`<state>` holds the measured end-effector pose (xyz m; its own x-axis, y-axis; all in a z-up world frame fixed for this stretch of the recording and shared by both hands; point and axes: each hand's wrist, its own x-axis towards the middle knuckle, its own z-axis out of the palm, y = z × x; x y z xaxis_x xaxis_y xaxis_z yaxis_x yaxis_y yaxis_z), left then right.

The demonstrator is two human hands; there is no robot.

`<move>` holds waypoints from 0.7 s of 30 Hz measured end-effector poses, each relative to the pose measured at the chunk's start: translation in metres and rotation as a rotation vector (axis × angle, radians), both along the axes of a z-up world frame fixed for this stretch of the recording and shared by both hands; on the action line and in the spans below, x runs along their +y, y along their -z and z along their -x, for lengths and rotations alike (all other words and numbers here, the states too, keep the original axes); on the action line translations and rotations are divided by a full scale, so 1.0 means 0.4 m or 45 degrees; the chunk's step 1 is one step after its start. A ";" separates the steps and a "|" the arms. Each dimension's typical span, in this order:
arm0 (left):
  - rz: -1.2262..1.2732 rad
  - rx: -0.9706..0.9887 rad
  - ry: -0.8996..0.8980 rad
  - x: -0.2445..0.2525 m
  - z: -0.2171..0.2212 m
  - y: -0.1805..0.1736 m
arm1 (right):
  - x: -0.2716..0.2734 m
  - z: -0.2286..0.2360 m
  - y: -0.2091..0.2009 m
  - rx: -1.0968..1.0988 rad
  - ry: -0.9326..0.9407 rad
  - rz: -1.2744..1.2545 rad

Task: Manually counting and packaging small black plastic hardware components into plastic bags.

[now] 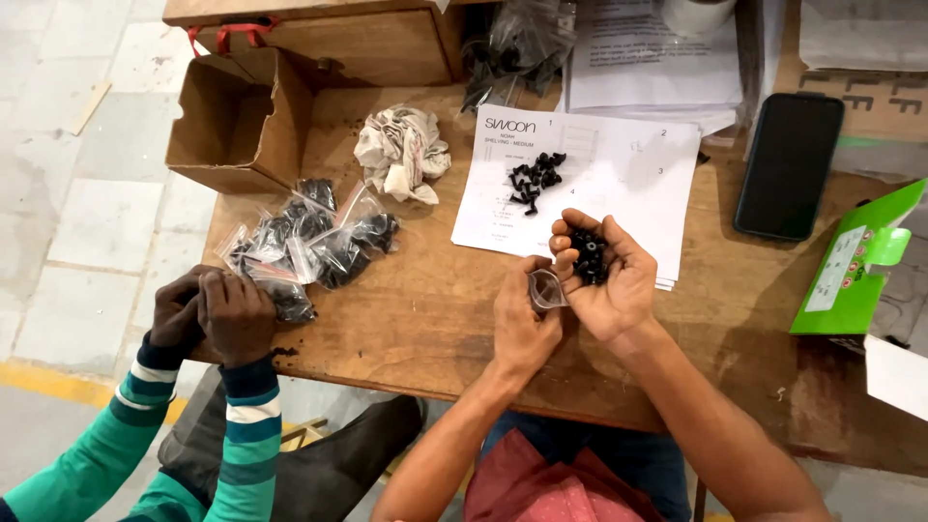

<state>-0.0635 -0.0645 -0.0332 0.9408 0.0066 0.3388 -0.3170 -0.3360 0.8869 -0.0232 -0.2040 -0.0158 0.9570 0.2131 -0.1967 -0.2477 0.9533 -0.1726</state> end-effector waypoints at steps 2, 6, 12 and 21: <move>-0.016 -0.064 -0.005 0.000 0.002 -0.004 | -0.002 0.001 -0.002 0.002 0.001 -0.010; -0.021 0.006 0.001 -0.005 0.005 -0.008 | -0.001 0.004 -0.010 0.003 0.011 -0.018; -0.102 -0.053 0.030 -0.007 0.011 -0.030 | -0.002 0.003 -0.009 0.006 0.023 0.008; -0.098 -0.176 0.078 0.006 0.016 -0.021 | -0.006 0.001 -0.006 0.013 0.047 0.026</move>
